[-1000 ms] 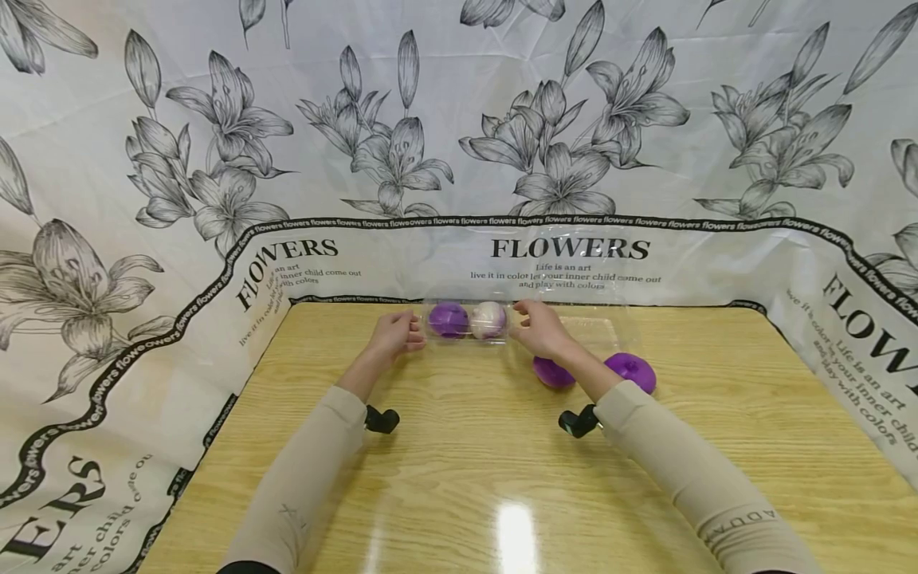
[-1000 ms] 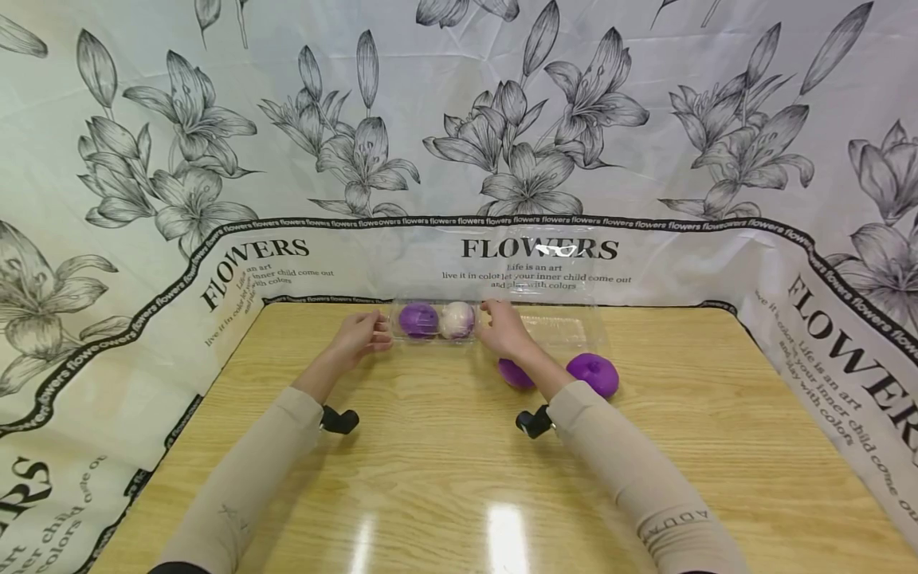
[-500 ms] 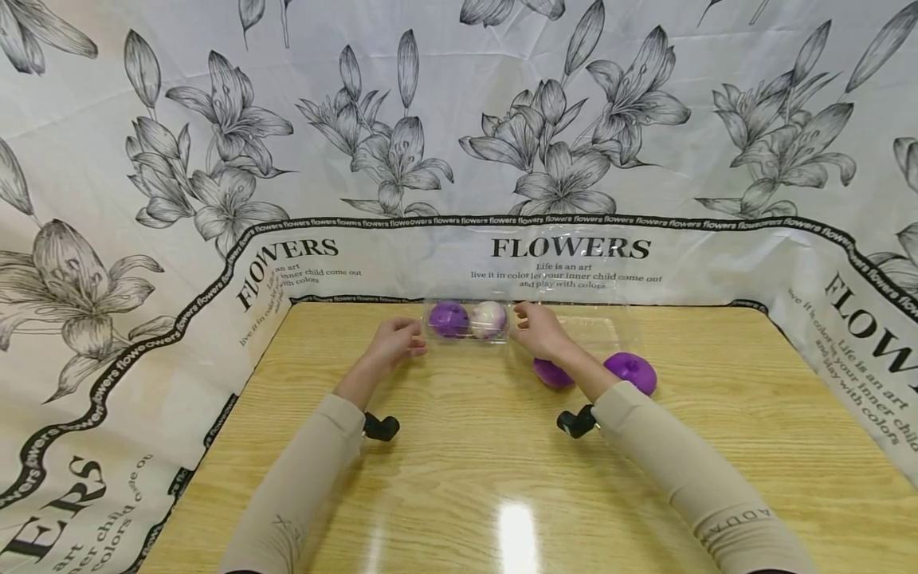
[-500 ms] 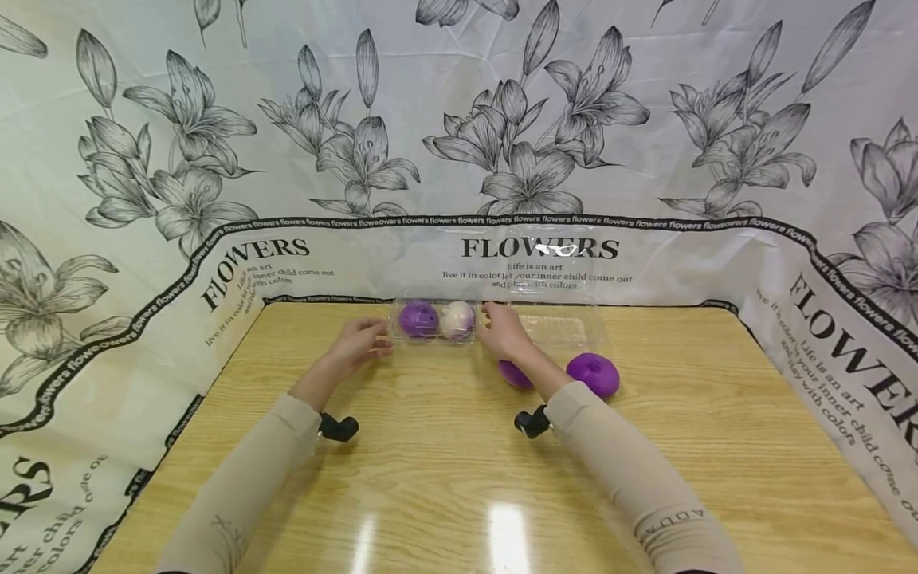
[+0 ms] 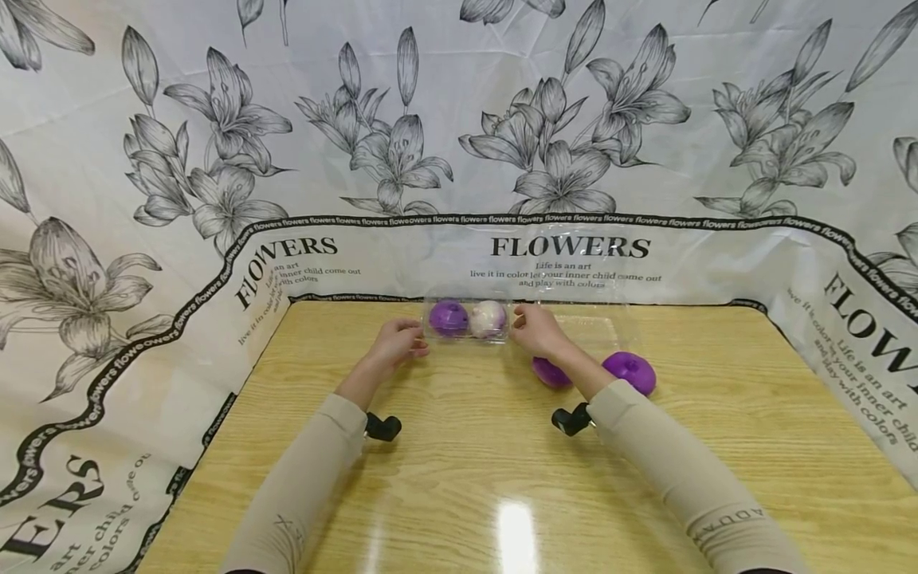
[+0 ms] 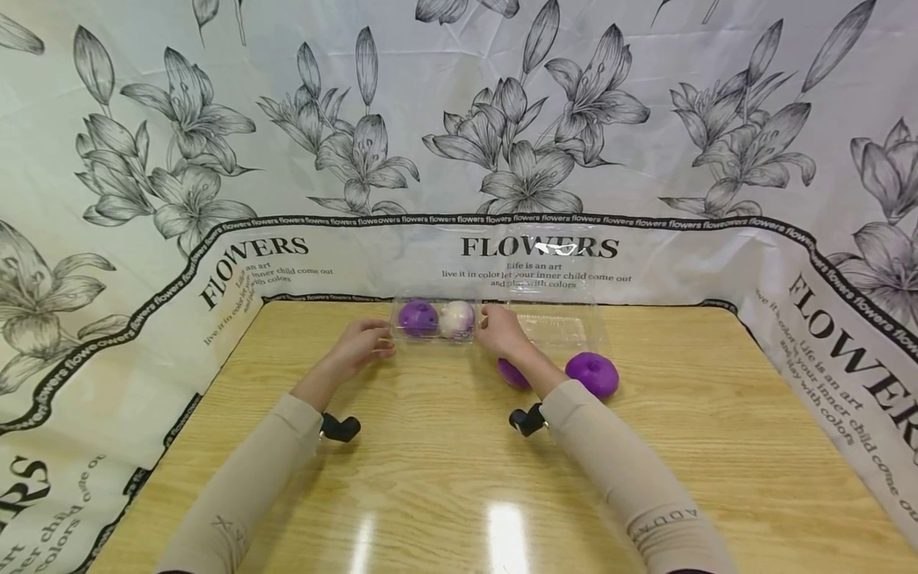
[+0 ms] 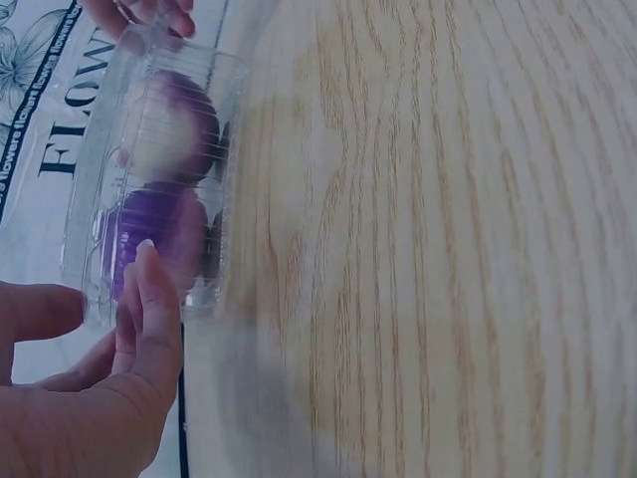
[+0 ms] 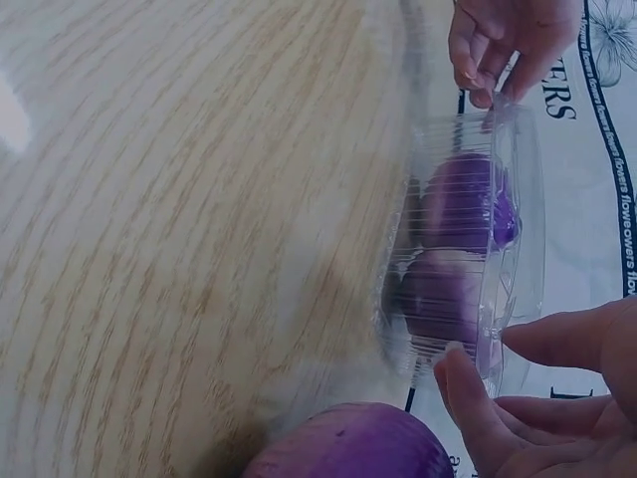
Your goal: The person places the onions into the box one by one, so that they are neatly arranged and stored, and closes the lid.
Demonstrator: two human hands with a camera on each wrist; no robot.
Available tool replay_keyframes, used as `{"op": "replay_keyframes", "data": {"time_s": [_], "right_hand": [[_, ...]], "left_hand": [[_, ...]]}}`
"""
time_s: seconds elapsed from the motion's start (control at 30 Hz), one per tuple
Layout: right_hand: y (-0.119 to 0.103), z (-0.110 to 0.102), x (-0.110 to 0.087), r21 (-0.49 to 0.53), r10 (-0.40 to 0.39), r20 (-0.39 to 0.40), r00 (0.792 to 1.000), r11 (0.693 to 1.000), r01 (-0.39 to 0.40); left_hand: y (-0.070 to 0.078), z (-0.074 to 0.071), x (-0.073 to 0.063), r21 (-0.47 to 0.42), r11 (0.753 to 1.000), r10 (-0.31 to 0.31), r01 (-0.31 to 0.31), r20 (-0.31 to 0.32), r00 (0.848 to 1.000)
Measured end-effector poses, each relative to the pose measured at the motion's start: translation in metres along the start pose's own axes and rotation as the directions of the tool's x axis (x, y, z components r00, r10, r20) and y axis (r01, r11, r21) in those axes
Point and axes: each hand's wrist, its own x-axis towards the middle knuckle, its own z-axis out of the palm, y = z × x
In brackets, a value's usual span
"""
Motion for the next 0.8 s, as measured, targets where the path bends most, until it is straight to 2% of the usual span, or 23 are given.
{"op": "replay_keyframes", "data": {"time_s": [0.17,0.4,0.63,0.8], "right_hand": [[-0.0026,0.0008,-0.0008,0.124,0.069,0.032,0.997,0.990,-0.073],[0.0017,0.0050,0.0024,0.296,0.148,0.079,0.986,0.941,-0.165],[-0.0023,0.0030,0.0028,0.338,0.180,0.096,0.979,0.919,-0.202],[-0.0053,0.0012,0.0021,0.307,0.180,0.084,0.980,0.931,-0.198]], "left_hand": [[-0.0006,0.0018,0.0018,-0.001,1.000,0.012,-0.012,0.011,1.000],[-0.0031,0.0039,0.0011,-0.015,1.000,0.011,-0.011,0.001,1.000],[-0.0039,0.0035,0.0021,-0.010,1.000,0.028,-0.028,-0.009,1.000],[-0.0014,0.0039,0.0010,-0.004,0.999,0.038,-0.038,0.000,0.999]]}}
